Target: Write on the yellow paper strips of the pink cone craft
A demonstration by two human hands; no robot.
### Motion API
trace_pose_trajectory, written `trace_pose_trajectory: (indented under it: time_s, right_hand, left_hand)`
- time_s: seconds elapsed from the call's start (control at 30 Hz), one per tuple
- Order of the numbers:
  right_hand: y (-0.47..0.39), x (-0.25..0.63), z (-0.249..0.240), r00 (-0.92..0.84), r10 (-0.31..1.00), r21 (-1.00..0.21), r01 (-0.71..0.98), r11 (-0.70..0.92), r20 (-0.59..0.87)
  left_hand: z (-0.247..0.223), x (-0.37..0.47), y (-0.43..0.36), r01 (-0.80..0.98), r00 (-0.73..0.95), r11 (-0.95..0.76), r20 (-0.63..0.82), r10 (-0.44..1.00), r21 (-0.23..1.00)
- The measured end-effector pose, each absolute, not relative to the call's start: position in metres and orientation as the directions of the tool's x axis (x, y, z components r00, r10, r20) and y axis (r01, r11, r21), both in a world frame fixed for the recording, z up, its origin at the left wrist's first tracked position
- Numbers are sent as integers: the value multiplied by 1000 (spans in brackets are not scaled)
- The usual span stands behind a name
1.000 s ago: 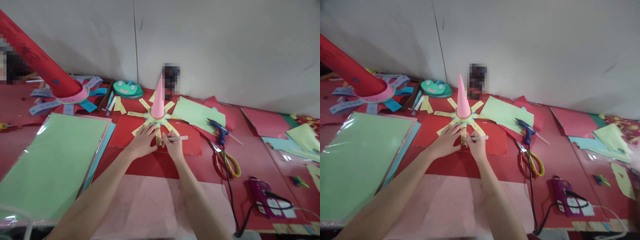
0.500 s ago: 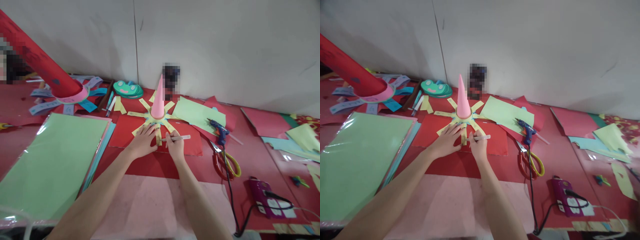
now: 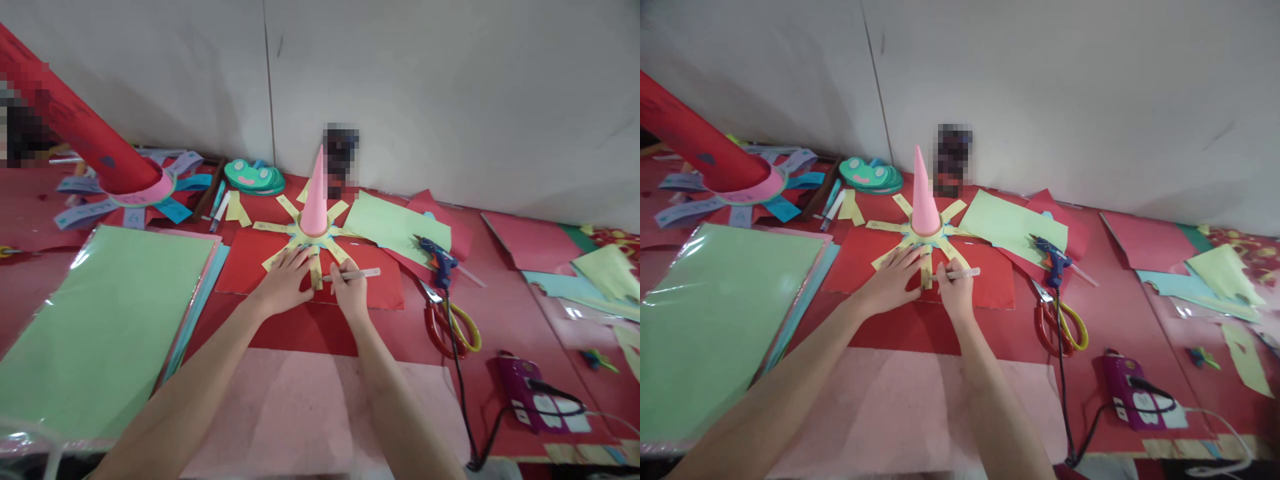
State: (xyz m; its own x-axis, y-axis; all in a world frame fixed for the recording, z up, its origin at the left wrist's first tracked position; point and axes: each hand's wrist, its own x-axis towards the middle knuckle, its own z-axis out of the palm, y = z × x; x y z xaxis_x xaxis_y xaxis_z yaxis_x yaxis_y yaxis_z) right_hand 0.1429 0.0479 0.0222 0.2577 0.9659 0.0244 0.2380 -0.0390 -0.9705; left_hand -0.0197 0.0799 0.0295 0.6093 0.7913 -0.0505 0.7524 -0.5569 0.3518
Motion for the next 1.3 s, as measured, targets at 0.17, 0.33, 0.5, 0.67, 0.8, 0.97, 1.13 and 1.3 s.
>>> trace_pose_trajectory:
  time_s: [0.17,0.33,0.5,0.67,0.8,0.97,1.13,1.3]
  right_hand:
    - [48,142,23,242,970,-970,240,-39,21]
    - [47,142,25,222,975,-972,227,-57,-5]
    - [47,141,28,207,978,-974,213,-81,-36]
    - [47,141,28,213,975,-976,192,-102,-60]
    - [47,141,27,226,973,-973,211,-95,-46]
    - [46,141,25,242,970,-963,253,-91,-28]
    - [46,140,23,240,971,-971,229,-70,-13]
    - [46,140,23,250,968,-976,211,-60,-5]
  left_hand:
    - [31,-19,79,756,607,-558,-46,794,341]
    - [33,-18,79,764,604,-550,-73,793,338]
    - [33,-19,80,761,609,-553,-81,789,339]
    - [35,-18,80,766,607,-549,-99,788,334]
    - [36,-17,79,774,597,-532,-113,794,342]
    - [36,-17,79,769,599,-533,-107,794,354]
    - [35,-18,79,768,601,-542,-94,794,340]
    - [33,-18,79,765,605,-550,-82,792,337]
